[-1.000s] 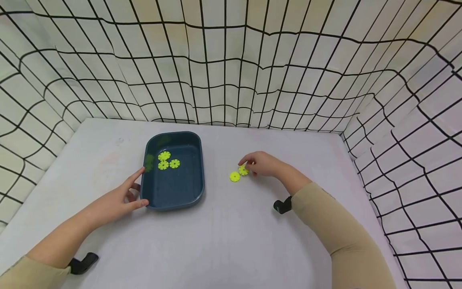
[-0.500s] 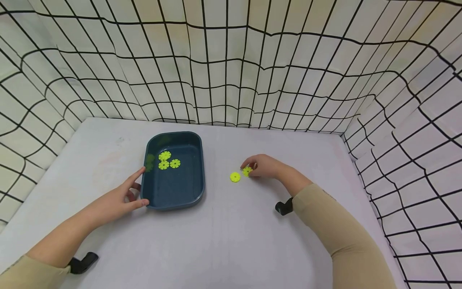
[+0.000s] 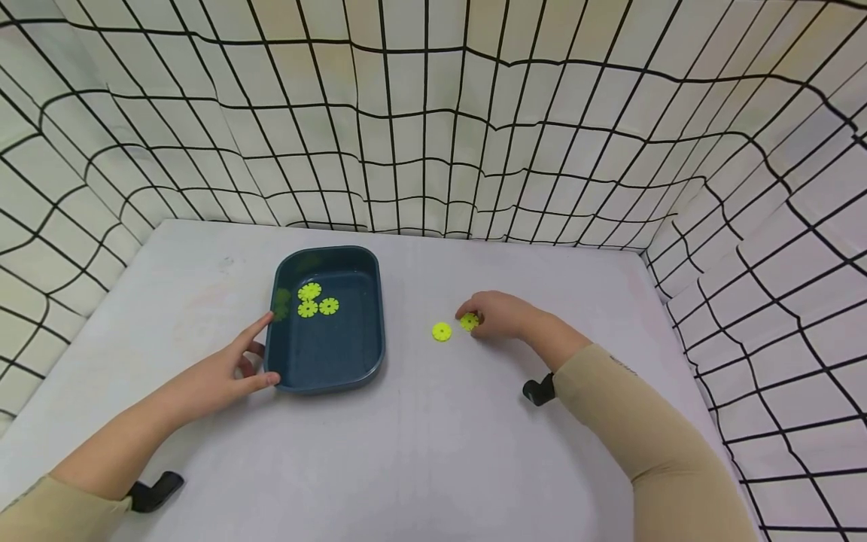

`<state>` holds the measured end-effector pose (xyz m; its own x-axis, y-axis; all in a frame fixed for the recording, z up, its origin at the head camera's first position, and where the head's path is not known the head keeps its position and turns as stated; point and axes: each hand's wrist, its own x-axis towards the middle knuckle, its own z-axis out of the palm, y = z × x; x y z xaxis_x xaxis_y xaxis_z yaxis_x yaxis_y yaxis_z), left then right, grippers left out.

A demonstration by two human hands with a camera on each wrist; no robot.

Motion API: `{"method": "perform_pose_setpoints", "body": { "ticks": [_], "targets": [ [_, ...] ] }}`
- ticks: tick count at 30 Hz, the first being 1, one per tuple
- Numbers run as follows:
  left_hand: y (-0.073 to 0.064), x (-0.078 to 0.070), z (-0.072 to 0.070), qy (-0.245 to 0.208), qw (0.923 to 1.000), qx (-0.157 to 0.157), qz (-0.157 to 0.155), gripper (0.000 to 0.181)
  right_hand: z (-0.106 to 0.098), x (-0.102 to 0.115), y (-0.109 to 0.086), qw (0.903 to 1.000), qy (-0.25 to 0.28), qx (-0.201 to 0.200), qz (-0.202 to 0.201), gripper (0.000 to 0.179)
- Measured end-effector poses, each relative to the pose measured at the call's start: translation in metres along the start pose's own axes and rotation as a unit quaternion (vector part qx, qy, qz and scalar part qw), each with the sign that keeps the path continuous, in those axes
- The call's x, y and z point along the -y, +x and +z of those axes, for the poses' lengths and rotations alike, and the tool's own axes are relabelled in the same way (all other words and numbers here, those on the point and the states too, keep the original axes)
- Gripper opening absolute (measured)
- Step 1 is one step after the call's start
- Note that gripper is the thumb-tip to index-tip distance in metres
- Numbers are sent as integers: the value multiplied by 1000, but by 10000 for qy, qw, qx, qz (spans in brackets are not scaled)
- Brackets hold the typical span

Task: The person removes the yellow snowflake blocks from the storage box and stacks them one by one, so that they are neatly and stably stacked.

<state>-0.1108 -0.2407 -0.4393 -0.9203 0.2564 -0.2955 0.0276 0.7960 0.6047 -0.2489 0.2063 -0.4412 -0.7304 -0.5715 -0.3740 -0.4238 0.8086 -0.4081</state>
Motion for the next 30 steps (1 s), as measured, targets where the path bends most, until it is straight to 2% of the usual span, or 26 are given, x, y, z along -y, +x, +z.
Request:
{"method": "perform_pose_setpoints", "body": {
  "ticks": [6, 10, 20, 30],
  "targets": [
    [1, 1, 1, -42, 10000, 13, 9, 106, 0, 4, -2, 9977, -599, -291, -89, 37],
    [0, 1, 2, -24, 10000, 14, -1, 106, 0, 4, -4, 9959, -743, -494, -113, 37],
    [0, -1, 1, -23, 10000, -2, 5, 105, 1, 0, -6, 9968, 492, -608, 164, 32],
    [-1, 0, -1, -56, 10000, 5, 12, 107, 2, -7, -3, 9959, 663, -575, 212, 32]
  ]
}}
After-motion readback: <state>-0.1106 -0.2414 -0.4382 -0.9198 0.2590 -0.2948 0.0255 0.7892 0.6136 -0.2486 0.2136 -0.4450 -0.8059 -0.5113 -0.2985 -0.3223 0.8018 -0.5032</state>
